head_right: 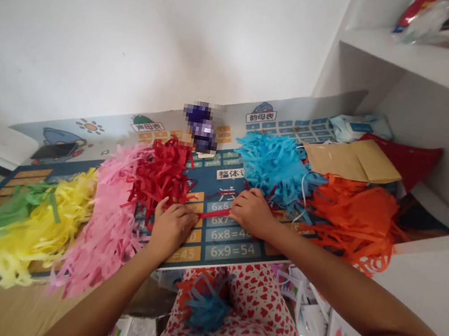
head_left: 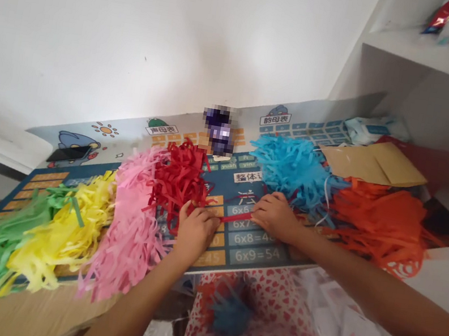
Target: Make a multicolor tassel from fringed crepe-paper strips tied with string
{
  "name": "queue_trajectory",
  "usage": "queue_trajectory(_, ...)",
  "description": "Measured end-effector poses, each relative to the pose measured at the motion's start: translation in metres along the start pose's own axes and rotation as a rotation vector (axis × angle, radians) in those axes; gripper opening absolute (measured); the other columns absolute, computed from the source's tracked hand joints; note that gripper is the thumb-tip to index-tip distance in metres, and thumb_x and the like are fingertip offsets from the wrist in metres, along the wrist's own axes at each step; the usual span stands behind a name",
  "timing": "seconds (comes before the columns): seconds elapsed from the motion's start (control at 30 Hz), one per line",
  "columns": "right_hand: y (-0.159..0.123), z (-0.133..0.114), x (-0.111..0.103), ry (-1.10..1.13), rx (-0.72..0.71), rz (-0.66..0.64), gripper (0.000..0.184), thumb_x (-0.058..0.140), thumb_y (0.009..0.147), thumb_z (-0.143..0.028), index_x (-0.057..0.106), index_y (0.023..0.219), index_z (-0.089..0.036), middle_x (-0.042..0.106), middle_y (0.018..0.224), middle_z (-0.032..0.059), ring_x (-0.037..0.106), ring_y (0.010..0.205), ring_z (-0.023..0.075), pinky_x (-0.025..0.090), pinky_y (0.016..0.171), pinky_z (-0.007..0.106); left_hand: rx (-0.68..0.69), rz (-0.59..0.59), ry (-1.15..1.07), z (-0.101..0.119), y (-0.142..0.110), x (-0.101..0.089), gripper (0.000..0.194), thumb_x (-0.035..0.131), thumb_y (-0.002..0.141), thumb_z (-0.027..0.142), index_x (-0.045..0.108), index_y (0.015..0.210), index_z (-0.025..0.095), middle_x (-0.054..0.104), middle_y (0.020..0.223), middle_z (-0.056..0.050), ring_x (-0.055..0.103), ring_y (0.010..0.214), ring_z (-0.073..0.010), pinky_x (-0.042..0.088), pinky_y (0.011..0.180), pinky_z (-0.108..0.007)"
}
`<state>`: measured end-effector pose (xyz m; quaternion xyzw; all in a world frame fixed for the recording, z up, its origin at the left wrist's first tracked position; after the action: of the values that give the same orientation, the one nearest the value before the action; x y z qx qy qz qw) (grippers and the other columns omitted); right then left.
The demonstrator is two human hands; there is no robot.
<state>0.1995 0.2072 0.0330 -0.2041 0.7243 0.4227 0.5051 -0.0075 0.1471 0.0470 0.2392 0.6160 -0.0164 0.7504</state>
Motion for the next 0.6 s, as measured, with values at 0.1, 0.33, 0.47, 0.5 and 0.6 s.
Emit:
queue_trajectory(0.1, 0.001, 0.006, 0.002, 0.097, 0.079, -0.012, 0.018, 0.065, 0.089, -0.03, 0.072, 0.076, -0.02, 0.071, 0.091, 0.0033, 0.054, 0.09, 0.0184, 0.027, 0.085, 0.037, -0.073, -0.029, -0.065, -0.009, 0.002, 0.001, 0.013, 0.06, 0.089, 0.028, 0.072, 0.085, 0.028, 0.075, 0.092, -0.001, 0.064, 0.093, -0.0204, 0.025, 0.107, -0.052)
queue_trajectory(0.33, 0.001, 0.023, 0.012, 0.259, 0.227, -0.065, 0.016, 0.068, 0.087, -0.036, 0.075, 0.079, -0.023, 0.069, 0.093, 0.003, 0.055, 0.089, 0.0186, 0.027, 0.078, 0.034, -0.16, -0.077, -0.179, -0.017, 0.005, 0.003, 0.014, 0.061, 0.089, 0.032, 0.072, 0.081, 0.028, 0.075, 0.091, 0.0, 0.064, 0.094, -0.0214, 0.029, 0.102, -0.05)
queue_trajectory(0.47, 0.002, 0.025, 0.012, 0.297, 0.281, -0.103, 0.016, 0.069, 0.085, -0.036, 0.074, 0.077, -0.023, 0.069, 0.095, 0.0028, 0.055, 0.093, 0.0191, 0.027, 0.079, 0.034, -0.204, -0.087, -0.182, -0.019, 0.005, 0.005, 0.016, 0.062, 0.088, 0.035, 0.071, 0.078, 0.028, 0.075, 0.089, 0.0, 0.063, 0.094, -0.0223, 0.029, 0.102, -0.05)
queue_trajectory(0.5, 0.003, 0.025, 0.012, 0.301, 0.299, -0.118, 0.016, 0.07, 0.084, -0.035, 0.073, 0.076, -0.022, 0.069, 0.095, 0.0025, 0.055, 0.093, 0.0193, 0.027, 0.079, 0.034, -0.217, -0.099, -0.179, -0.019, 0.006, 0.006, 0.016, 0.061, 0.088, 0.035, 0.072, 0.078, 0.027, 0.074, 0.089, -0.001, 0.062, 0.094, -0.0227, 0.03, 0.1, -0.05)
queue_trajectory(0.6, 0.008, 0.026, 0.012, 0.303, 0.356, -0.183, 0.015, 0.072, 0.081, -0.035, 0.073, 0.073, -0.022, 0.069, 0.094, 0.0018, 0.055, 0.093, 0.0201, 0.027, 0.077, 0.033, -0.239, -0.149, -0.159, -0.021, 0.01, 0.008, 0.018, 0.06, 0.088, 0.035, 0.072, 0.078, 0.026, 0.073, 0.09, -0.002, 0.061, 0.095, -0.0238, 0.033, 0.097, -0.049)
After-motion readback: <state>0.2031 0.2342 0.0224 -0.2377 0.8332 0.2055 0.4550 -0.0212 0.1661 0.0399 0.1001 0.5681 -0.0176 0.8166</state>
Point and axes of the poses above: each hand's wrist, its own y-axis towards the middle knuckle, its own x-axis out of the palm, z = x × y, the point moved 5 cm from there along y, towards the middle knuckle
